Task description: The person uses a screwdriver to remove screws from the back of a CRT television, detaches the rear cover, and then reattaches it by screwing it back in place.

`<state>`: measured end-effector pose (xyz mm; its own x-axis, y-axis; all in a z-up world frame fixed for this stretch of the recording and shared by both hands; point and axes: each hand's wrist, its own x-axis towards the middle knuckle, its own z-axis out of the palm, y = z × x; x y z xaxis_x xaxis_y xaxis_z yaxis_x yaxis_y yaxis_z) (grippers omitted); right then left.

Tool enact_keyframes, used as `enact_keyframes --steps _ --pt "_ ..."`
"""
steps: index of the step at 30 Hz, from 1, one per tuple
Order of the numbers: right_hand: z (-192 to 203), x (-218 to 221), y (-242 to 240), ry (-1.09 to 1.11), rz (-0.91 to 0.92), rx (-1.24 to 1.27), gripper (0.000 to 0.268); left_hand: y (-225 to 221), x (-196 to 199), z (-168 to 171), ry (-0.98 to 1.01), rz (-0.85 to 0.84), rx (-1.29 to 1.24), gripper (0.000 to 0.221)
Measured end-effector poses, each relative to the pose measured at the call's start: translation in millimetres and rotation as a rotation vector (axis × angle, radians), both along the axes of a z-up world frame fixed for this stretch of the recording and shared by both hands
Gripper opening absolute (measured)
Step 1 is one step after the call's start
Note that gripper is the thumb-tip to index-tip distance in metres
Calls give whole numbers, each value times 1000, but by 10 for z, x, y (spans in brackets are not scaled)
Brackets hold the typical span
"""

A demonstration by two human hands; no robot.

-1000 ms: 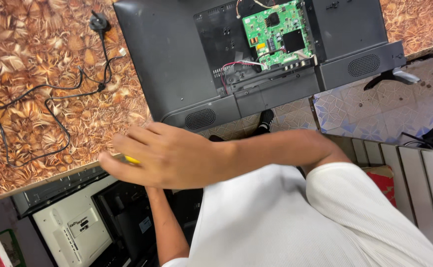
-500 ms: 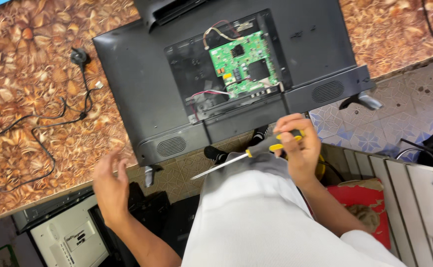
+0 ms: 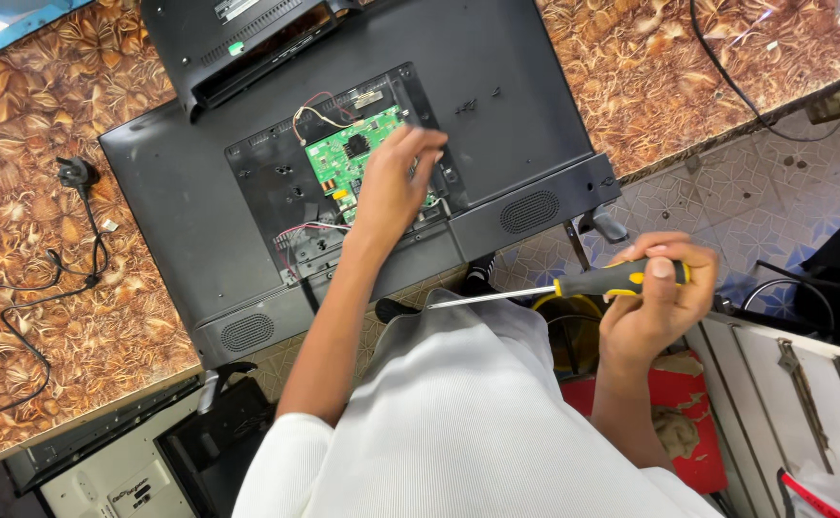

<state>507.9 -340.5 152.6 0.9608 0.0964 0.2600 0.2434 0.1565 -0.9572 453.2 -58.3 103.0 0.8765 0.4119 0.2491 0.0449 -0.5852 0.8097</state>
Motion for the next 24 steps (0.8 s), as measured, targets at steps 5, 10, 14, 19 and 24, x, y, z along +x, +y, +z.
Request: enact_keyframes --steps 5,10,14,19,24 --pt "-101 353 -258 78 -66 61 20 195 648 -620 171 157 422 23" --pt "-159 622 -365 113 -76 65 22 151 817 -771 207 219 543 23" --pt "-163 825 -399 116 -38 50 21 136 883 -790 226 216 575 20" --pt "-160 1058 -481 113 -5 33 23 103 867 -695 193 184 637 13" --pt "-115 1285 -635 42 -32 33 20 -158 729 -437 99 240 535 10"
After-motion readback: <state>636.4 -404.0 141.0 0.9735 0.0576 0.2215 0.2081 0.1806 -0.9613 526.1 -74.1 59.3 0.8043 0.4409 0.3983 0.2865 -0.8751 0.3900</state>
